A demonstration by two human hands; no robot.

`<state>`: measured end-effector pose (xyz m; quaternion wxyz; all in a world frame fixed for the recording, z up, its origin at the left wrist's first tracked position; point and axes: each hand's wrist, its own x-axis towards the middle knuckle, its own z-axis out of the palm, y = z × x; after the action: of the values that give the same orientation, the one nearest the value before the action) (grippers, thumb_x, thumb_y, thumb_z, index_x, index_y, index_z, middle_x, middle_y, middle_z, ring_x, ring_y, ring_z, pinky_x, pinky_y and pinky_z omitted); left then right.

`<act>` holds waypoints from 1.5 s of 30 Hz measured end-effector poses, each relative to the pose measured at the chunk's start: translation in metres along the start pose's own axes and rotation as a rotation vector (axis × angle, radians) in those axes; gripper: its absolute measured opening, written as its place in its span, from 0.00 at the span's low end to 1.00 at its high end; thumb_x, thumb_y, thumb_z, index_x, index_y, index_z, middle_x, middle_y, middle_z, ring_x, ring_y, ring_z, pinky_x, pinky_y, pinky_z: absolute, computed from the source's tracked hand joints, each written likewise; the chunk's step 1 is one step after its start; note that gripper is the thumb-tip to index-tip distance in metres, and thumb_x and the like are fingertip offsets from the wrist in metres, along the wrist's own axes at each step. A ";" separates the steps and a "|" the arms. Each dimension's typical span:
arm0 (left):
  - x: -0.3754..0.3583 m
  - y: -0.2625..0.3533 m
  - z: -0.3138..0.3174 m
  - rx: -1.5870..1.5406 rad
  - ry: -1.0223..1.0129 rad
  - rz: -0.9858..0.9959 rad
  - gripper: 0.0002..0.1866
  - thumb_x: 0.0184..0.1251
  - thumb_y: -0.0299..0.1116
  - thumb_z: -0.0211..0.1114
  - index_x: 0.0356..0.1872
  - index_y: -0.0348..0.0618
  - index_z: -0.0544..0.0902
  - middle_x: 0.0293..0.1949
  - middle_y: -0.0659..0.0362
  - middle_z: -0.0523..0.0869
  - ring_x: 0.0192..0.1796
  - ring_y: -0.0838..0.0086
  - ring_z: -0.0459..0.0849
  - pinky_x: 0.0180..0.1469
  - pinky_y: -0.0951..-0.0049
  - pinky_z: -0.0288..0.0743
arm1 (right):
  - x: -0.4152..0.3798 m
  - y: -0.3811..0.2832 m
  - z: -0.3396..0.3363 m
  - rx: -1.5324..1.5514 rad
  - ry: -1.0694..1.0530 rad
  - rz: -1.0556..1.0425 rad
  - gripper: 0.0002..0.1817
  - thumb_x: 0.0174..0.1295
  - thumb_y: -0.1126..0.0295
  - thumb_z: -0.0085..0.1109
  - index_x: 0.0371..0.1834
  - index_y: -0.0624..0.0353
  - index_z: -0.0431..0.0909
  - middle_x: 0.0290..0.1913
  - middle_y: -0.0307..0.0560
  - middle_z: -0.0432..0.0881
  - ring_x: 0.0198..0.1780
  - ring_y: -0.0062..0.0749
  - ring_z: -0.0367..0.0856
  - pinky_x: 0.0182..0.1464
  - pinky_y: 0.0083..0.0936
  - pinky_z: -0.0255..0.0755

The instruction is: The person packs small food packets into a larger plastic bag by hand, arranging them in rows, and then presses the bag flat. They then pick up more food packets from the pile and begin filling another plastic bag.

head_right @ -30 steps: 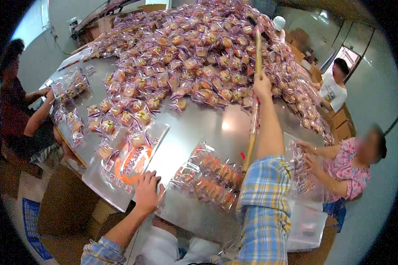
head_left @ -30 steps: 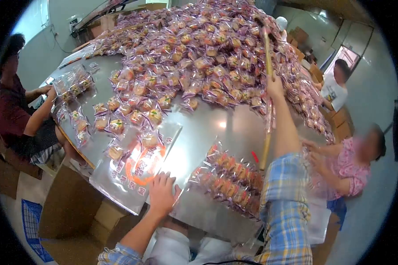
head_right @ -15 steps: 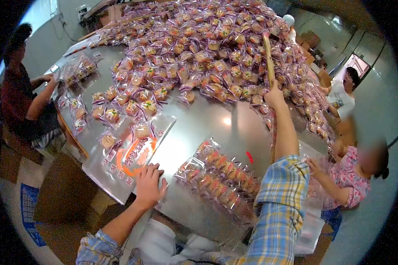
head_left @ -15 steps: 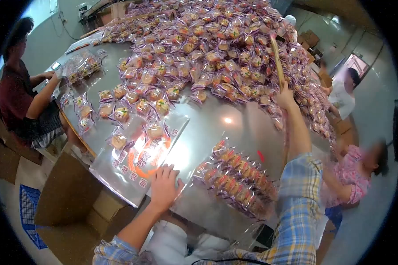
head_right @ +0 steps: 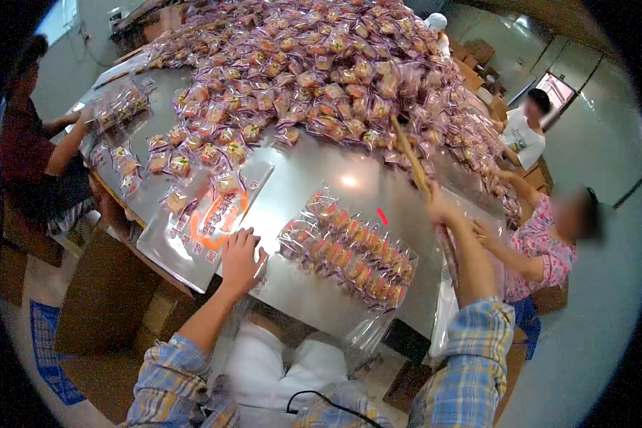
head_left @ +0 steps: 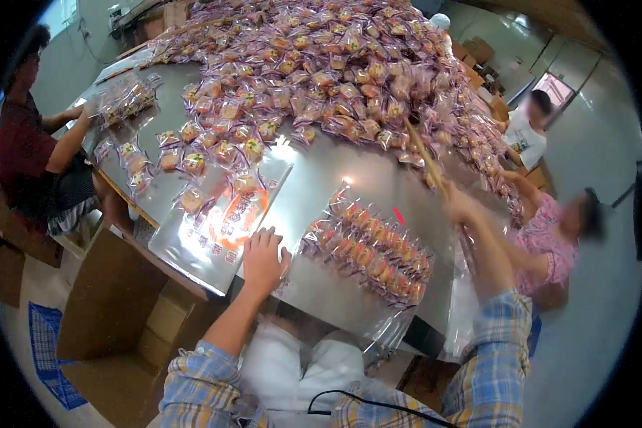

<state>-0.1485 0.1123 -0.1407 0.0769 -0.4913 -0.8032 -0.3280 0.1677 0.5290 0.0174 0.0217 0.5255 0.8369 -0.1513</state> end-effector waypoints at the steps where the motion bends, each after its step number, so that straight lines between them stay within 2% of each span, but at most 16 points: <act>1: 0.000 0.000 0.000 -0.011 0.007 -0.002 0.16 0.64 0.35 0.66 0.49 0.40 0.86 0.61 0.49 0.85 0.66 0.53 0.78 0.70 0.53 0.68 | -0.019 0.003 0.005 0.001 -0.069 0.010 0.44 0.63 0.71 0.58 0.84 0.44 0.52 0.46 0.75 0.86 0.38 0.62 0.90 0.41 0.49 0.83; 4: -0.001 -0.001 0.003 -0.025 0.018 0.013 0.14 0.65 0.35 0.67 0.48 0.40 0.83 0.61 0.51 0.83 0.68 0.55 0.77 0.69 0.51 0.67 | -0.055 0.026 0.039 0.052 0.036 0.001 0.44 0.61 0.73 0.58 0.83 0.42 0.54 0.42 0.72 0.86 0.35 0.61 0.89 0.40 0.49 0.83; 9: -0.002 -0.003 0.003 -0.023 0.031 0.028 0.13 0.65 0.35 0.67 0.48 0.41 0.84 0.60 0.51 0.84 0.67 0.55 0.77 0.68 0.52 0.68 | -0.128 0.018 0.045 0.139 0.214 -0.222 0.44 0.60 0.75 0.57 0.83 0.43 0.59 0.53 0.70 0.86 0.50 0.61 0.89 0.53 0.44 0.82; 13: -0.001 -0.003 0.004 -0.028 0.030 0.022 0.13 0.65 0.35 0.67 0.47 0.41 0.84 0.60 0.51 0.84 0.66 0.55 0.78 0.67 0.52 0.67 | -0.132 0.022 0.028 0.209 0.396 -0.293 0.42 0.61 0.74 0.59 0.83 0.45 0.61 0.62 0.69 0.83 0.60 0.59 0.85 0.63 0.42 0.77; 16: 0.000 -0.002 0.002 0.000 0.043 0.030 0.16 0.61 0.34 0.67 0.48 0.39 0.87 0.59 0.49 0.86 0.64 0.53 0.80 0.67 0.54 0.70 | -0.080 0.002 -0.006 0.245 0.488 -0.439 0.41 0.63 0.71 0.62 0.82 0.50 0.62 0.61 0.67 0.84 0.58 0.57 0.87 0.61 0.42 0.78; 18: 0.001 -0.002 0.001 -0.004 0.033 0.028 0.16 0.61 0.35 0.67 0.49 0.39 0.87 0.59 0.49 0.86 0.64 0.54 0.80 0.66 0.54 0.70 | -0.033 -0.035 -0.031 0.227 0.523 -0.340 0.38 0.66 0.68 0.63 0.81 0.50 0.65 0.60 0.64 0.86 0.57 0.54 0.88 0.60 0.39 0.79; 22: 0.001 -0.003 0.003 0.025 0.012 0.007 0.16 0.61 0.35 0.67 0.48 0.40 0.87 0.59 0.50 0.86 0.64 0.54 0.80 0.66 0.53 0.70 | 0.070 -0.117 -0.077 0.186 0.481 -0.325 0.30 0.73 0.59 0.61 0.78 0.46 0.73 0.52 0.62 0.88 0.55 0.53 0.88 0.57 0.39 0.80; 25: 0.001 -0.005 0.002 0.011 -0.026 -0.008 0.17 0.62 0.36 0.68 0.50 0.42 0.86 0.60 0.50 0.85 0.64 0.54 0.80 0.66 0.52 0.69 | 0.143 -0.158 -0.083 0.100 0.460 -0.314 0.30 0.75 0.56 0.58 0.80 0.41 0.69 0.56 0.66 0.87 0.59 0.59 0.86 0.62 0.47 0.78; 28: 0.004 -0.003 0.002 0.015 -0.050 -0.022 0.17 0.62 0.38 0.68 0.51 0.43 0.86 0.60 0.50 0.85 0.65 0.55 0.79 0.66 0.53 0.69 | 0.196 -0.180 -0.063 0.129 0.454 -0.248 0.31 0.75 0.54 0.57 0.81 0.41 0.69 0.58 0.66 0.86 0.60 0.61 0.85 0.64 0.48 0.77; 29: 0.004 -0.001 0.001 0.018 -0.048 -0.016 0.17 0.62 0.39 0.68 0.50 0.43 0.86 0.60 0.51 0.85 0.65 0.55 0.79 0.66 0.53 0.69 | 0.209 -0.178 -0.052 0.167 0.426 -0.241 0.36 0.73 0.54 0.58 0.85 0.37 0.61 0.60 0.70 0.85 0.61 0.63 0.85 0.65 0.48 0.77; 32: 0.001 -0.013 0.006 0.032 -0.037 -0.007 0.17 0.62 0.39 0.68 0.49 0.43 0.85 0.58 0.52 0.84 0.65 0.56 0.79 0.65 0.53 0.69 | 0.256 -0.135 -0.001 0.135 0.542 -0.366 0.41 0.72 0.61 0.56 0.88 0.35 0.52 0.59 0.76 0.83 0.60 0.67 0.84 0.64 0.49 0.77; 35: 0.005 -0.001 0.000 0.022 -0.055 -0.014 0.14 0.63 0.37 0.69 0.48 0.44 0.86 0.58 0.53 0.84 0.65 0.57 0.78 0.66 0.53 0.69 | 0.244 -0.101 -0.004 0.050 0.361 -0.328 0.47 0.68 0.71 0.52 0.90 0.34 0.44 0.60 0.80 0.81 0.59 0.69 0.84 0.62 0.51 0.78; 38: 0.005 0.001 0.000 0.053 -0.050 -0.008 0.15 0.64 0.37 0.69 0.48 0.43 0.86 0.59 0.52 0.84 0.66 0.56 0.78 0.67 0.53 0.68 | 0.155 -0.113 -0.022 -0.032 0.260 -0.170 0.51 0.63 0.78 0.51 0.90 0.35 0.43 0.59 0.77 0.82 0.58 0.68 0.85 0.59 0.52 0.79; 42: 0.001 -0.002 0.004 0.021 -0.032 0.001 0.15 0.66 0.37 0.67 0.50 0.42 0.85 0.60 0.52 0.84 0.67 0.55 0.77 0.68 0.52 0.67 | 0.103 -0.075 0.007 -0.036 0.184 -0.211 0.54 0.60 0.77 0.56 0.90 0.39 0.42 0.61 0.76 0.82 0.58 0.69 0.85 0.58 0.51 0.79; 43: 0.001 -0.001 0.003 0.048 -0.029 0.005 0.17 0.62 0.36 0.68 0.51 0.42 0.85 0.61 0.50 0.84 0.66 0.54 0.78 0.67 0.53 0.68 | 0.088 -0.074 0.008 -0.064 0.153 -0.219 0.54 0.60 0.76 0.57 0.90 0.40 0.42 0.62 0.77 0.81 0.58 0.69 0.84 0.59 0.51 0.79; 45: 0.001 -0.002 0.004 0.050 -0.023 0.004 0.17 0.62 0.36 0.68 0.50 0.42 0.86 0.60 0.50 0.84 0.66 0.54 0.78 0.68 0.53 0.68 | 0.059 -0.080 0.012 -0.176 0.033 -0.189 0.54 0.59 0.75 0.57 0.90 0.42 0.42 0.64 0.78 0.79 0.59 0.69 0.84 0.60 0.50 0.79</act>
<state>-0.1498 0.1154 -0.1441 0.0806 -0.4947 -0.8108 -0.3022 0.0692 0.5451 0.0132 0.0395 0.4428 0.8930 -0.0702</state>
